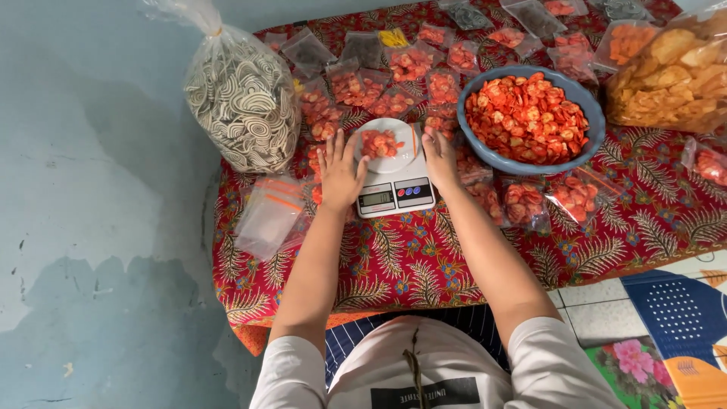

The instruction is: Weighing and packaging small orange snacks into individual plastic bags using a digital scale.

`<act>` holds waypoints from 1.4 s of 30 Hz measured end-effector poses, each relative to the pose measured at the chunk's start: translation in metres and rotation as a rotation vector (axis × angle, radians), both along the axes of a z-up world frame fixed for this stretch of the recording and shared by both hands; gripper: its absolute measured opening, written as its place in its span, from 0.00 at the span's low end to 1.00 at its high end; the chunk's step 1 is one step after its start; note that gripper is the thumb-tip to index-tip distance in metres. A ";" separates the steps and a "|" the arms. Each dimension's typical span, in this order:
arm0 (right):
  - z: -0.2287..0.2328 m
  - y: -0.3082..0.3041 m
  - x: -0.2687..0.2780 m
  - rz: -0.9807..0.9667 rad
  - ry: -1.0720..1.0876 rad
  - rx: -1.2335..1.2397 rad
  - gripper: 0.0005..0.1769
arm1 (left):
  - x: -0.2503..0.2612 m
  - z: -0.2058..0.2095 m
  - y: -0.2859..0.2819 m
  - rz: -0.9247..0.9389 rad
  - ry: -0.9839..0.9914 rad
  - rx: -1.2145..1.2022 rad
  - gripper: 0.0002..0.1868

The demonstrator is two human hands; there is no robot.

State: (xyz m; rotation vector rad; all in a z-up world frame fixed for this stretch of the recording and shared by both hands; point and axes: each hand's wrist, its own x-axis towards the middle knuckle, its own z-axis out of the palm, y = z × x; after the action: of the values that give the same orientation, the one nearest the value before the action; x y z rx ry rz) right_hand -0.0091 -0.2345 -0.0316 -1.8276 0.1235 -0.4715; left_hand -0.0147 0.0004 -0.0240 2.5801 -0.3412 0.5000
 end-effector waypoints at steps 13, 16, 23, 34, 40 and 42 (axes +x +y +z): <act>0.030 0.013 -0.031 0.071 0.131 -0.115 0.32 | 0.000 -0.018 -0.017 -0.023 -0.068 0.139 0.28; 0.032 0.012 -0.032 0.098 0.094 -0.119 0.27 | -0.002 -0.014 -0.016 -0.028 -0.033 0.080 0.34; 0.044 0.018 -0.044 0.237 0.171 -0.381 0.33 | 0.001 -0.018 -0.016 -0.041 0.025 0.101 0.32; 0.020 0.012 -0.020 0.172 0.130 -0.643 0.27 | 0.011 -0.027 -0.012 -0.057 -0.044 0.038 0.23; -0.003 0.004 0.001 0.239 0.027 -0.427 0.28 | 0.017 -0.032 -0.012 -0.079 -0.129 -0.033 0.14; -0.060 -0.019 0.047 0.293 -0.162 -0.476 0.23 | 0.009 -0.020 -0.012 -0.103 -0.164 -0.146 0.09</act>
State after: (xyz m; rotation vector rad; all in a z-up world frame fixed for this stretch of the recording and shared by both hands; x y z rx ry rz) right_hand 0.0378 -0.2531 -0.0920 -2.2139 -0.3939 -0.4639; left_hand -0.0055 -0.0114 -0.0439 2.3736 -0.4736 0.6751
